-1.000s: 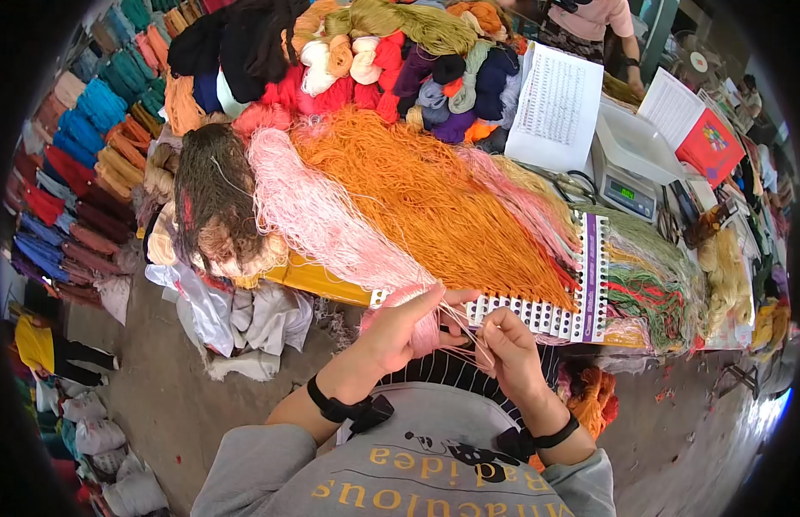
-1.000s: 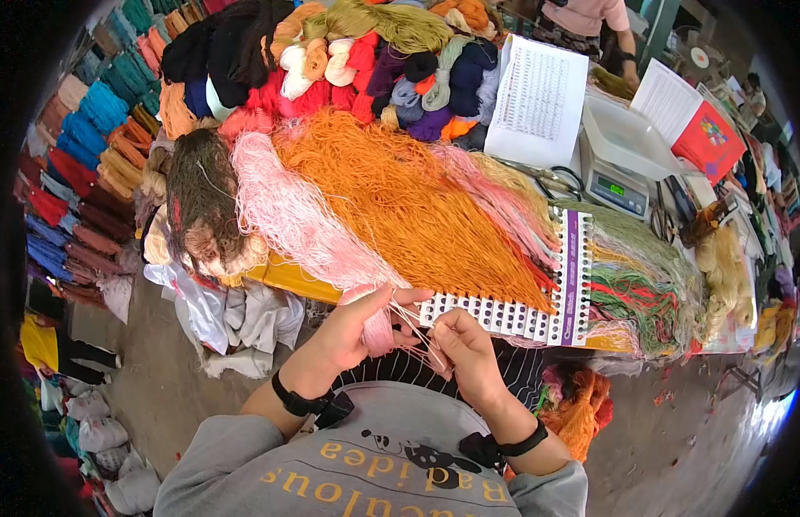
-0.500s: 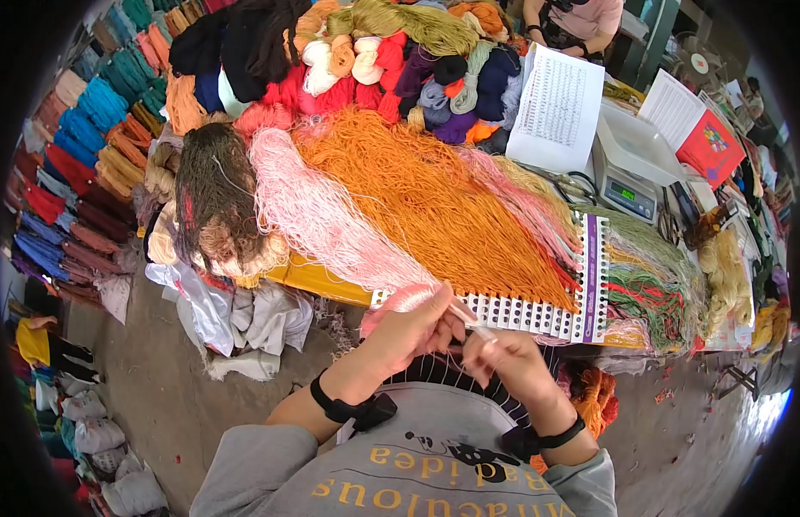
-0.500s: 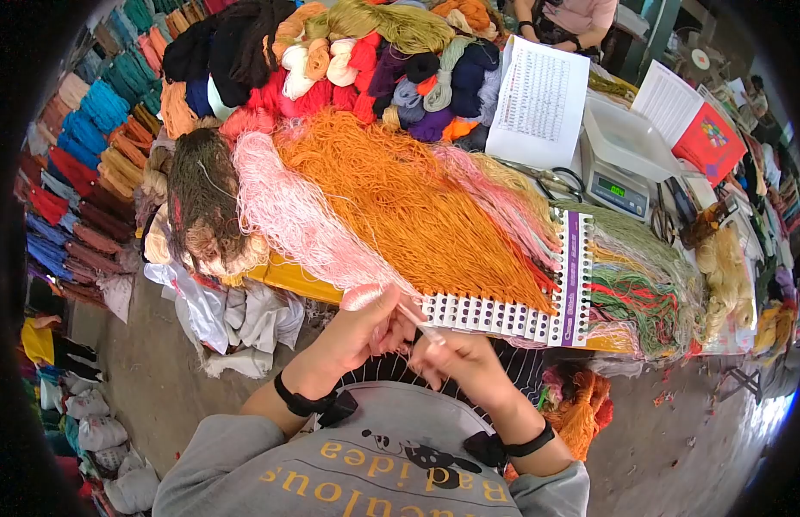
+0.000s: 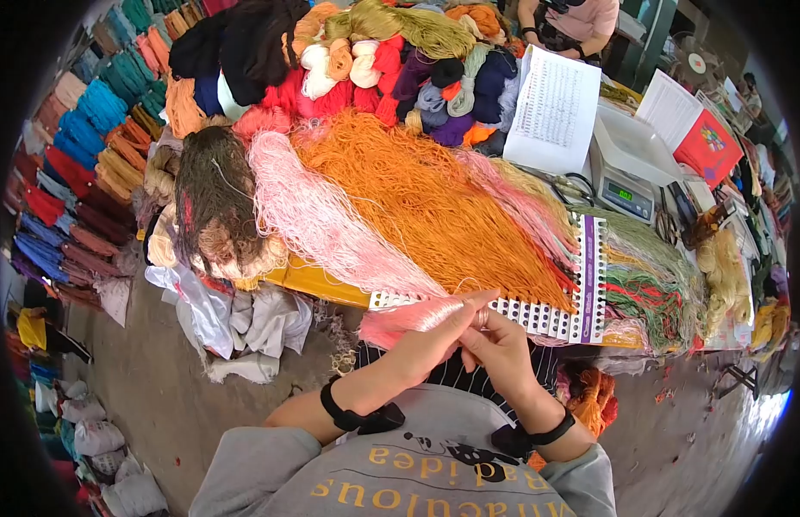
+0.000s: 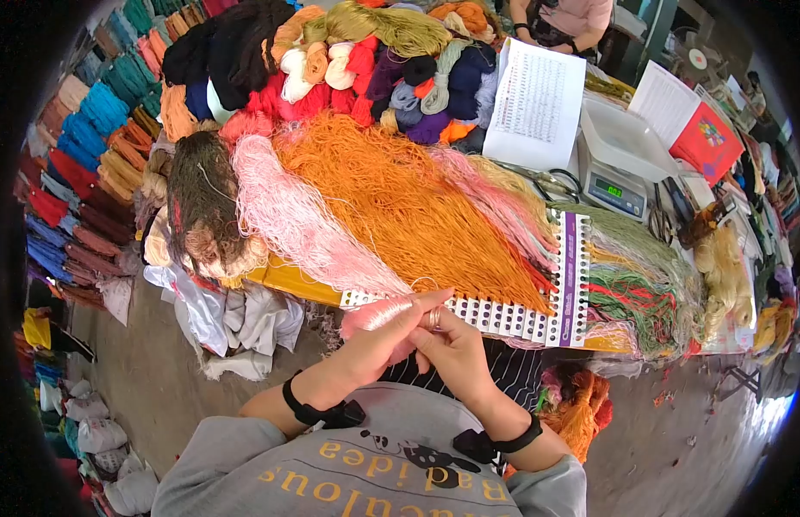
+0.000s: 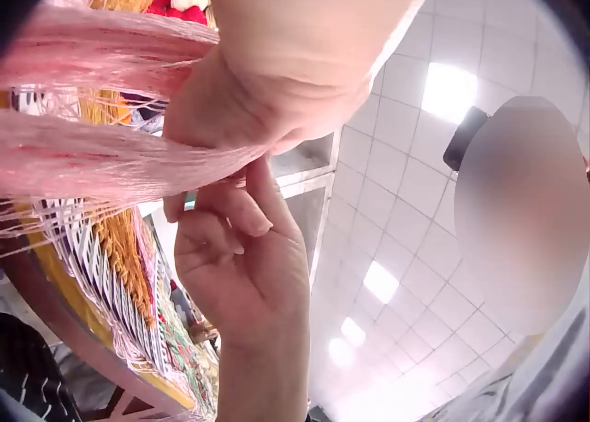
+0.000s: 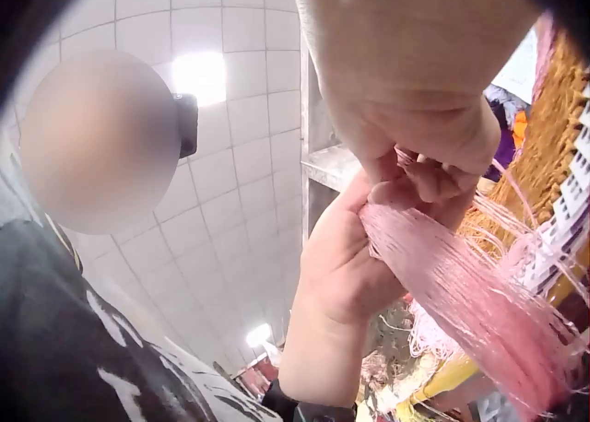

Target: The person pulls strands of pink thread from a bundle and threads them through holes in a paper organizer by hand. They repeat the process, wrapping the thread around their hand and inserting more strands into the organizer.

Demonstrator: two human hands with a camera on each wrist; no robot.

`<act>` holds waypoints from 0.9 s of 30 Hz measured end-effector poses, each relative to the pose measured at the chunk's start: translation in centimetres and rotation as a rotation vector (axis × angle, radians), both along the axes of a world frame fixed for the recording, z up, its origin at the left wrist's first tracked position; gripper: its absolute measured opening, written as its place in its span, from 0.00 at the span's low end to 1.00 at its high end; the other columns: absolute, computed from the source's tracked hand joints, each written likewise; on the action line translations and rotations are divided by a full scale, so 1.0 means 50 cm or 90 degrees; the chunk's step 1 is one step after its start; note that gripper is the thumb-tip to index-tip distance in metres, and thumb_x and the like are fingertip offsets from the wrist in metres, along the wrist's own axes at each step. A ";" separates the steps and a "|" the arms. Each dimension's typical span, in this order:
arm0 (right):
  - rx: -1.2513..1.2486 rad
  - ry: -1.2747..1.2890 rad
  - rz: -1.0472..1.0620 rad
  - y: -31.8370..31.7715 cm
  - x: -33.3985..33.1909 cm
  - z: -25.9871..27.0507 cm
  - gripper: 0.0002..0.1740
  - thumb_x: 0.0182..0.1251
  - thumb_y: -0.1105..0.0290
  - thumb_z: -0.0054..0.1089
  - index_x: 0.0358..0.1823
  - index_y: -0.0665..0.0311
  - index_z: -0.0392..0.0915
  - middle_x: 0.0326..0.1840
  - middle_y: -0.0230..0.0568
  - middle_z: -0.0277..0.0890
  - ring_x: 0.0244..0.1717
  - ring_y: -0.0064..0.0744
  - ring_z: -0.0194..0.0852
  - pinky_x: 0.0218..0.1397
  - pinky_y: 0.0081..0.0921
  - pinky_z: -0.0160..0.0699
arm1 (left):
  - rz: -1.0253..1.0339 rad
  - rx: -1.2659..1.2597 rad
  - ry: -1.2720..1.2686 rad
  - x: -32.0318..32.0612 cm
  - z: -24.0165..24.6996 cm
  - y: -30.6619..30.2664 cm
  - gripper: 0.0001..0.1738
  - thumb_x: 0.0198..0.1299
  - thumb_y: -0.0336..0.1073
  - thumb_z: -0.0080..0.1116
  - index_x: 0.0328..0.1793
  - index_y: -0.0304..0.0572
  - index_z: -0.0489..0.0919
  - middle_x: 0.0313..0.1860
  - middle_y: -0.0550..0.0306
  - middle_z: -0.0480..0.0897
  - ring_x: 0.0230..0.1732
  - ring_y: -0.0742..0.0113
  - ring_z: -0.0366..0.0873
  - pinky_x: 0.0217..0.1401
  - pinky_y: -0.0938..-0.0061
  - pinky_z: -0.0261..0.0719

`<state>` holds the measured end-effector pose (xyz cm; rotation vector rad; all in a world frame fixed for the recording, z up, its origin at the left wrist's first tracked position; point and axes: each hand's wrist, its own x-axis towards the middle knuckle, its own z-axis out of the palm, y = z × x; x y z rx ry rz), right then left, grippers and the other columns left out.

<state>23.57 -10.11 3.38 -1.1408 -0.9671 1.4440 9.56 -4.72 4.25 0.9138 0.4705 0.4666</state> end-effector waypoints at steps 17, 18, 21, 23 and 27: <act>-0.003 0.334 0.026 -0.021 0.046 0.006 0.08 0.72 0.65 0.46 0.39 0.63 0.64 0.24 0.36 0.68 0.20 0.26 0.67 0.24 0.19 0.67 | 0.153 -0.143 -0.120 -0.011 0.023 0.021 0.27 0.70 0.46 0.41 0.70 0.41 0.63 0.54 0.50 0.76 0.54 0.61 0.76 0.55 0.65 0.77; -0.003 0.334 0.026 -0.020 0.045 0.008 0.08 0.72 0.65 0.46 0.39 0.63 0.64 0.24 0.36 0.68 0.20 0.26 0.67 0.24 0.19 0.67 | 0.153 -0.144 -0.120 -0.012 0.026 0.021 0.27 0.70 0.46 0.41 0.70 0.41 0.63 0.54 0.50 0.76 0.54 0.61 0.76 0.55 0.65 0.77; -0.009 0.307 -0.005 -0.020 0.043 0.012 0.10 0.71 0.64 0.47 0.36 0.63 0.63 0.21 0.32 0.62 0.15 0.22 0.56 0.18 0.19 0.62 | 0.155 -0.160 -0.127 -0.017 0.031 0.022 0.27 0.70 0.46 0.40 0.71 0.41 0.61 0.54 0.48 0.76 0.51 0.59 0.77 0.52 0.62 0.80; -0.010 0.292 -0.002 -0.020 0.043 0.009 0.10 0.72 0.64 0.47 0.36 0.63 0.63 0.20 0.32 0.60 0.15 0.21 0.54 0.18 0.18 0.62 | 0.143 -0.145 -0.103 -0.020 0.030 0.023 0.28 0.70 0.47 0.39 0.72 0.42 0.59 0.54 0.50 0.76 0.52 0.60 0.77 0.52 0.61 0.80; -0.009 0.319 0.007 -0.021 0.049 0.004 0.08 0.72 0.66 0.45 0.38 0.63 0.63 0.21 0.34 0.63 0.19 0.25 0.63 0.22 0.18 0.64 | 0.127 -0.144 -0.106 -0.019 0.024 0.022 0.28 0.71 0.47 0.38 0.72 0.40 0.59 0.54 0.51 0.76 0.54 0.61 0.76 0.52 0.63 0.80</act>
